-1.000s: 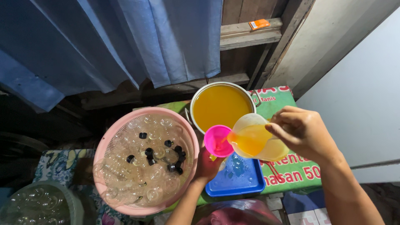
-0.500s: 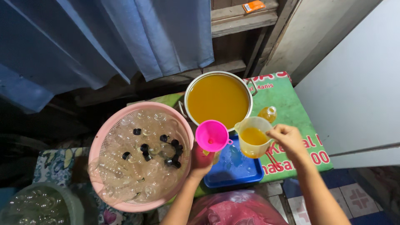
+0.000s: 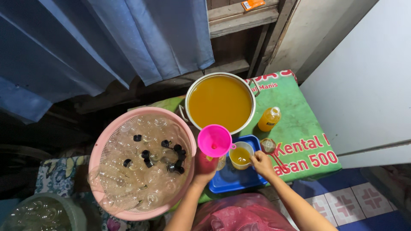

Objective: The person pours a yellow liquid from a large pot into small plastic bottles using a pink funnel and a clear measuring cup. They repeatedly fill the bottles and place them on a blue tray.

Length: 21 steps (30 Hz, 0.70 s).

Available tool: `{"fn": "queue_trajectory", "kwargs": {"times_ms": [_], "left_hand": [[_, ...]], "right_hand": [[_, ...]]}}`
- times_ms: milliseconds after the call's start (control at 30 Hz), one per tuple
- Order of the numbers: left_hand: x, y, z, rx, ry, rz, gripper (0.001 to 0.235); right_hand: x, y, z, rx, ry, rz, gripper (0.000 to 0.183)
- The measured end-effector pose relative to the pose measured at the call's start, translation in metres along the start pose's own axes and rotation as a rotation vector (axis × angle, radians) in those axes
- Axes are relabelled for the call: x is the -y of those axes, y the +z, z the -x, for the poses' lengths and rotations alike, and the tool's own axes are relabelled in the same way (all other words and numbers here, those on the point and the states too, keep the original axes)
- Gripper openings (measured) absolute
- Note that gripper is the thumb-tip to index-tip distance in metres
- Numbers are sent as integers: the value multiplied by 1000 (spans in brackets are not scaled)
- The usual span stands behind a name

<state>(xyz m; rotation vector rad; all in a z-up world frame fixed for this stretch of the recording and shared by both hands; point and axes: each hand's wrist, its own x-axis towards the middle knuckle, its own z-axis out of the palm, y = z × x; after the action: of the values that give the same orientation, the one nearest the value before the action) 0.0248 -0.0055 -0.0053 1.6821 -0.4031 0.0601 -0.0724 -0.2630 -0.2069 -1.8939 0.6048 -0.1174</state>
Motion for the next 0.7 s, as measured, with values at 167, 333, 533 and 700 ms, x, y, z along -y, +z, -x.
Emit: {"fn": "queue_trajectory", "kwargs": {"times_ms": [167,333,533,700], "left_hand": [[-10,-3,1,35,-46,13,30],[-13,0,-1,49,7,-46,26],[-18,4,-3,131,27,75,38],[-29,7,-5,137,96,-29,44]], "right_hand": [[3,-6,-5,148,-59,399,32],[95,-33,-2,-73,-422,690,47],[269,-63,48,-120,-867,187,51],[330,-81,57,10,-1064,284,29]]}}
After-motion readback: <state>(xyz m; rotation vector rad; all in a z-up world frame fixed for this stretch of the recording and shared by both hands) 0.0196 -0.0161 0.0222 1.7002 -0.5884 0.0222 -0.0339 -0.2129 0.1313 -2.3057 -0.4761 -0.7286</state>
